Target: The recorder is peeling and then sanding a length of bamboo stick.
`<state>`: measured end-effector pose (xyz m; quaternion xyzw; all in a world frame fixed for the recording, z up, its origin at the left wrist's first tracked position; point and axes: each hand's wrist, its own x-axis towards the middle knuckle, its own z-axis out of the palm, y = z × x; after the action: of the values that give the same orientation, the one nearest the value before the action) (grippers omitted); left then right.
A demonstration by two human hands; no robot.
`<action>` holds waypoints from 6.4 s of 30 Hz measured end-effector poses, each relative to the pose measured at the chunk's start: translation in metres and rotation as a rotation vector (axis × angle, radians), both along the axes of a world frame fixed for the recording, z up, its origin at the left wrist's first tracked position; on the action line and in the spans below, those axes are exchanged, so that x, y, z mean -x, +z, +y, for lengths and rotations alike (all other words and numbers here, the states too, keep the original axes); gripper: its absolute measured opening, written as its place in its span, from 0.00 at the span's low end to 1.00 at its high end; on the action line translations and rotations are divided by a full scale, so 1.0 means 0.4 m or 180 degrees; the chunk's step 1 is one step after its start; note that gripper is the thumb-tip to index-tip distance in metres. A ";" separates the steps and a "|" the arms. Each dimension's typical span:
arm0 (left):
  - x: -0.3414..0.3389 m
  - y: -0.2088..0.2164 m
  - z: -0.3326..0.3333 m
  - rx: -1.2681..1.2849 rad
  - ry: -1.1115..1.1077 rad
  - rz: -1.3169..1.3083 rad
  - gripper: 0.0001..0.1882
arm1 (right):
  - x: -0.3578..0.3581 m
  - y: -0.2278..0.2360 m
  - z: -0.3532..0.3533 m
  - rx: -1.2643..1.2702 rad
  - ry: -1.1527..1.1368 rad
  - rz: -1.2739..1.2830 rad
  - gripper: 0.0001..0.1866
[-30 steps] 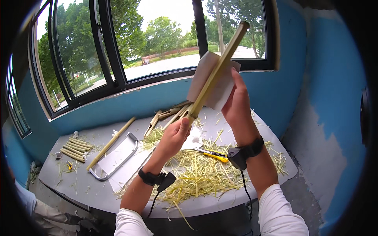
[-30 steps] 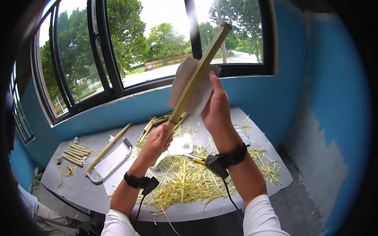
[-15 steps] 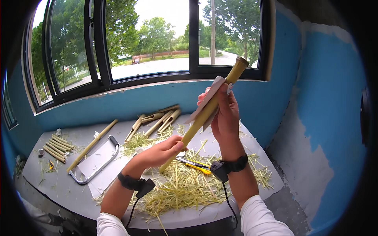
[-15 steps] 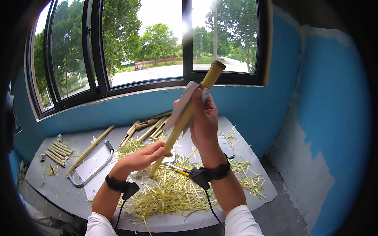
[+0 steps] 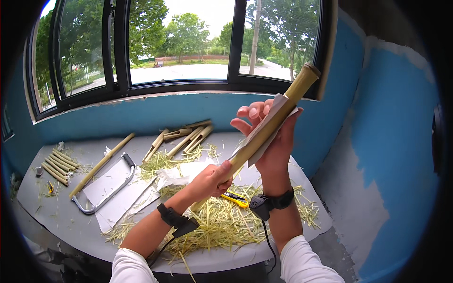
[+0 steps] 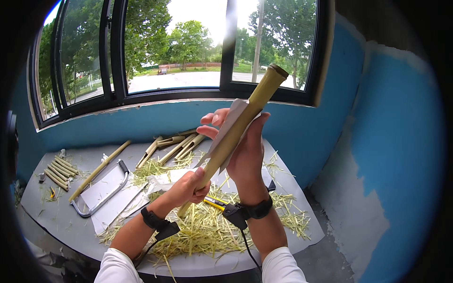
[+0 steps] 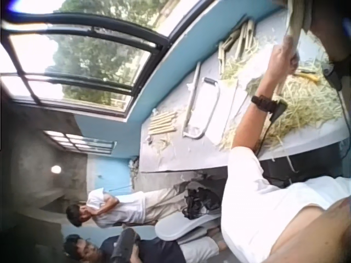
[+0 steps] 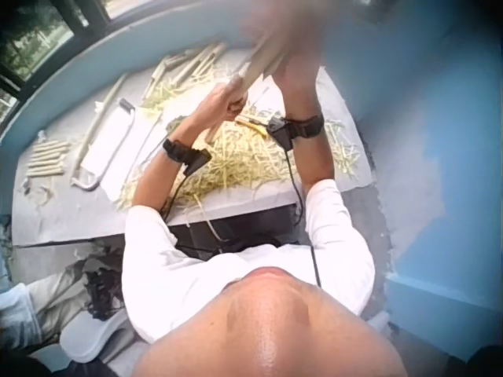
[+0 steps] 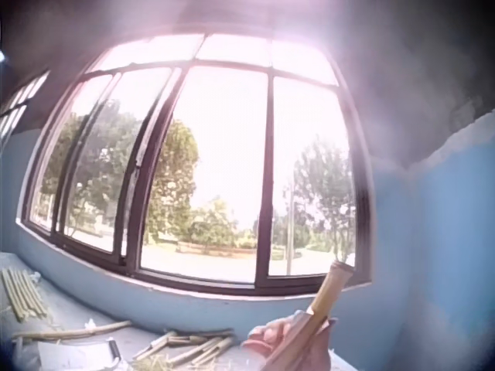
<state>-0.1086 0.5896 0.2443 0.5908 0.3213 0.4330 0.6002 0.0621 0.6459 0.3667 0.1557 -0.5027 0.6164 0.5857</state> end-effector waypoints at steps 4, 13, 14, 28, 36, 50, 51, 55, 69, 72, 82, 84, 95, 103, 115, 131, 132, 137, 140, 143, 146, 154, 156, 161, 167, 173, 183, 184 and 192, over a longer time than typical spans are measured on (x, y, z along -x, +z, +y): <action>0.029 0.009 -0.006 -0.0009 -0.0289 -0.0130 0.43 | 0.008 0.002 -0.037 -0.0043 0.0287 -0.0349 0.37; 0.051 -0.015 -0.019 -0.0433 0.0440 -0.0051 0.44 | 0.093 0.143 -0.066 0.0426 -0.1388 -0.0556 0.36; 0.050 -0.013 -0.024 -0.0480 0.0491 -0.0045 0.44 | 0.090 0.163 -0.061 0.0394 -0.1463 -0.0537 0.35; 0.139 -0.017 0.003 0.0157 -0.0491 -0.0553 0.44 | 0.217 -0.010 -0.047 0.0184 0.0144 -0.0874 0.34; 0.111 -0.029 -0.026 -0.0323 0.1038 -0.0697 0.43 | 0.290 0.001 -0.054 0.0441 -0.1253 -0.1043 0.34; 0.106 -0.036 -0.018 -0.0353 0.0788 -0.0557 0.44 | 0.234 0.172 0.034 -0.0048 -0.0428 -0.0852 0.31; 0.117 -0.028 -0.023 -0.0326 0.0692 -0.0526 0.45 | 0.242 0.168 0.029 -0.0053 -0.0166 -0.0789 0.30; 0.121 -0.026 -0.029 -0.0261 0.0388 -0.0677 0.45 | 0.236 0.096 0.017 -0.0021 0.0275 -0.0870 0.31; 0.320 -0.053 -0.033 -0.0342 -0.1552 0.0438 0.16 | 0.304 0.000 -0.085 0.0165 0.0009 -0.1833 0.35; 0.290 -0.081 -0.011 -0.0197 -0.1517 0.0218 0.15 | 0.302 0.006 -0.055 0.0188 0.0069 -0.1979 0.35; 0.256 -0.086 -0.007 -0.0431 -0.0687 0.1494 0.20 | 0.280 0.114 0.006 -0.0016 -0.0856 -0.1288 0.35; 0.238 -0.068 -0.008 -0.0721 -0.0503 0.1405 0.19 | 0.273 0.128 0.027 -0.0137 -0.0996 -0.1289 0.35; 0.123 -0.100 -0.029 -0.0875 0.1359 0.1713 0.12 | 0.320 -0.123 0.020 0.0653 -0.1678 -0.1601 0.37; 0.161 -0.093 -0.008 -0.0741 0.0642 0.1432 0.15 | 0.284 -0.147 0.037 0.0728 -0.1113 -0.1901 0.38; 0.220 -0.095 0.007 -0.0820 -0.0304 0.1254 0.20 | 0.242 -0.068 0.129 -0.0089 0.1258 -0.1851 0.39; 0.211 -0.086 -0.032 -0.0977 -0.0251 0.1662 0.17 | 0.221 0.056 -0.013 -0.0135 -0.0149 -0.1435 0.33; 0.221 -0.083 -0.040 -0.0927 -0.0254 0.1594 0.18 | 0.246 0.006 -0.032 -0.0060 -0.0398 -0.1499 0.31; 0.229 -0.061 -0.032 -0.0695 -0.0310 0.1687 0.21 | 0.257 -0.127 -0.049 0.0321 -0.0426 -0.1896 0.34; 0.236 -0.050 -0.046 -0.0337 -0.0253 0.1696 0.21 | 0.275 -0.107 -0.052 0.0472 -0.0498 -0.2136 0.33; 0.230 -0.039 -0.053 -0.0322 -0.0305 0.1763 0.21 | 0.260 -0.086 -0.064 0.0394 -0.0746 -0.2210 0.34; 0.220 -0.034 -0.043 -0.0453 -0.0427 0.1730 0.20 | 0.251 -0.042 -0.059 0.0326 -0.0955 -0.1989 0.33; 0.199 -0.041 -0.035 -0.0658 -0.0484 0.1755 0.19 | 0.205 0.242 -0.069 -0.0016 -0.1313 -0.1548 0.33; 0.192 -0.037 -0.037 -0.0647 -0.0408 0.1799 0.20 | 0.213 0.235 -0.055 0.0094 -0.1399 -0.1497 0.33; 0.198 -0.027 -0.057 -0.0603 -0.0188 0.2115 0.21 | 0.249 0.200 -0.065 0.0193 -0.1448 -0.1207 0.29; 0.231 -0.031 -0.047 -0.0252 -0.0111 0.1703 0.20 | 0.335 -0.112 -0.065 0.0578 -0.1237 -0.1665 0.20; 0.237 -0.016 -0.061 -0.0126 -0.0329 0.1811 0.22 | 0.278 -0.070 -0.082 0.0537 -0.0558 -0.2172 0.26; 0.209 -0.004 -0.040 -0.0283 -0.0694 0.1831 0.11 | 0.198 0.175 -0.062 -0.0157 -0.0102 -0.2145 0.29; 0.210 -0.010 -0.038 -0.0274 -0.0699 0.1823 0.11 | 0.201 0.202 -0.056 -0.0281 -0.0279 -0.2109 0.31; 0.200 -0.005 -0.032 -0.0287 -0.0686 0.1780 0.09 | 0.185 0.284 -0.020 0.0103 -0.0412 -0.1608 0.20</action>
<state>-0.1887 0.5767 0.2421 0.7439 0.3899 0.2012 0.5041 -0.0118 0.6381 0.4803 -0.0450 -0.6319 0.6050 0.4823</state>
